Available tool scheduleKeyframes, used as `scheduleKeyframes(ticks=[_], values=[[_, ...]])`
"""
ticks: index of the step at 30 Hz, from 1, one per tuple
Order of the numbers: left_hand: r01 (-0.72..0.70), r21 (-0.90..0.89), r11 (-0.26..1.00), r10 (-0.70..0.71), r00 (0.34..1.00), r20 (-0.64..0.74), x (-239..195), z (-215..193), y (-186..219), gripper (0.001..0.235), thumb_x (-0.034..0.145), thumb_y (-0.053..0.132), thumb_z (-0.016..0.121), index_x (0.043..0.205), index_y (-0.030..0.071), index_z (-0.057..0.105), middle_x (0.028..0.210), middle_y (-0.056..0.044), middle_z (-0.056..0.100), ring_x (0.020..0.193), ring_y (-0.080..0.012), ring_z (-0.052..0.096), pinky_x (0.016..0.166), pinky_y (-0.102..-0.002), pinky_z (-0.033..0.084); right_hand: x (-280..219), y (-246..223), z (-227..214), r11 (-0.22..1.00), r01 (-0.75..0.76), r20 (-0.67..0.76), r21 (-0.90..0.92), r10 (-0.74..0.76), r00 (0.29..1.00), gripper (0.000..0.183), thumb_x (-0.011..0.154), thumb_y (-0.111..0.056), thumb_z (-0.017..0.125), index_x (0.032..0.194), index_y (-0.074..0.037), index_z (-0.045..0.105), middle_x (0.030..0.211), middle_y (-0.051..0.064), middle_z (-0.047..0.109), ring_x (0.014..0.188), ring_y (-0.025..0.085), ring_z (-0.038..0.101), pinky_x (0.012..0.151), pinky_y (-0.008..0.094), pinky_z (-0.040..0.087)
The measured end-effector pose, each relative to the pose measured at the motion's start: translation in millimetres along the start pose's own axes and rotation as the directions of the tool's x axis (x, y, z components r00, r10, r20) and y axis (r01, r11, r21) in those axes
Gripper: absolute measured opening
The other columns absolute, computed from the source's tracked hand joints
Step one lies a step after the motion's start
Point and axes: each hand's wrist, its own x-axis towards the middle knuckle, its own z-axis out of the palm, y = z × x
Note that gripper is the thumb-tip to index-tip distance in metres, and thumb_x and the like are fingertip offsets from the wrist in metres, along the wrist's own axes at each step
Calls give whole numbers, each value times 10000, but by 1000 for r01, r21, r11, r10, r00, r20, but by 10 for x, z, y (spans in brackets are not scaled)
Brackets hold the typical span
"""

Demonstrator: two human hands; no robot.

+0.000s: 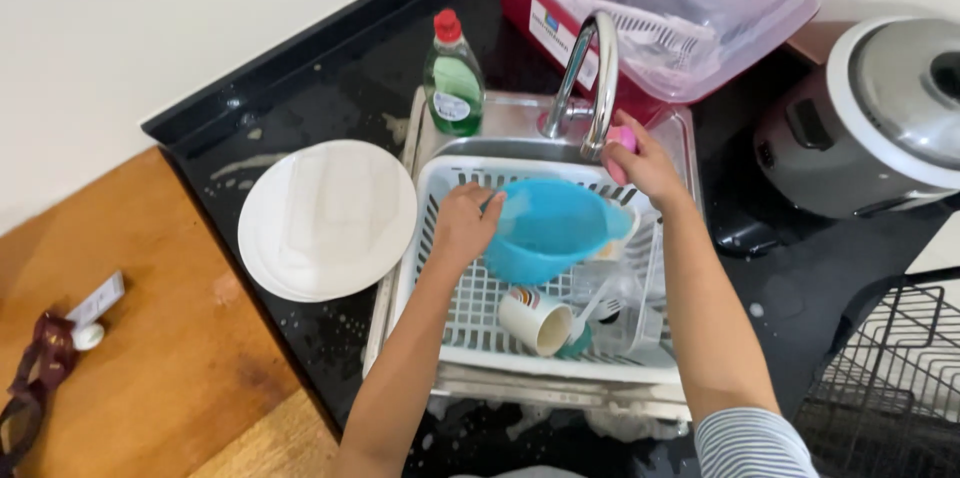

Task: Washing various dishes including plates, mugs, and plastic containers in a kitchen sink using a sponge.

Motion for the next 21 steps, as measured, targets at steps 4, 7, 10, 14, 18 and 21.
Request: scheduleKeyframes(ticks=[4,7,10,14,18,21], values=[[-35,-42,999,40,993,107,198,87,5,255,958,271,686,890,37,762,837,-162,677,904,-408,630,812,-501,509,289,-117,22,998,61,104,-22,-58,993,743,914,-154,644,1611,-129,386,1312,90,663,1116,159,627,972,297,502],[170,-41,985,-151,944,295,349,105,128,307,934,284,696,782,20,729,743,-155,639,781,-369,625,734,-491,498,399,-216,89,999,15,130,35,-20,991,778,906,-148,668,1608,-156,331,1303,61,661,1097,139,651,951,293,520],[242,-82,967,-201,917,346,415,159,196,289,928,284,693,806,23,717,761,-158,616,740,-370,613,702,-491,484,489,-136,122,993,-37,178,111,17,984,753,895,-138,652,1598,-158,383,1189,83,707,981,165,688,875,318,567],[206,-56,977,-177,929,325,434,238,215,301,915,299,704,783,31,737,783,-154,642,774,-373,616,713,-493,484,483,-112,121,998,-3,133,60,-5,991,724,873,-132,688,1549,-135,430,1211,76,707,1001,162,701,874,318,579],[160,-5,987,-151,942,300,453,258,307,293,908,310,707,792,48,766,823,-140,680,829,-390,618,766,-505,483,452,-44,90,978,151,72,-146,-142,987,670,884,-140,769,1491,-78,494,1356,112,633,1158,185,644,969,340,528],[185,-14,983,-172,933,315,447,273,369,268,911,320,698,868,71,789,854,-131,702,854,-393,621,790,-495,496,295,-244,77,984,101,113,-145,-85,990,643,853,-146,743,1453,-85,519,1331,96,641,1163,182,645,994,347,527]])
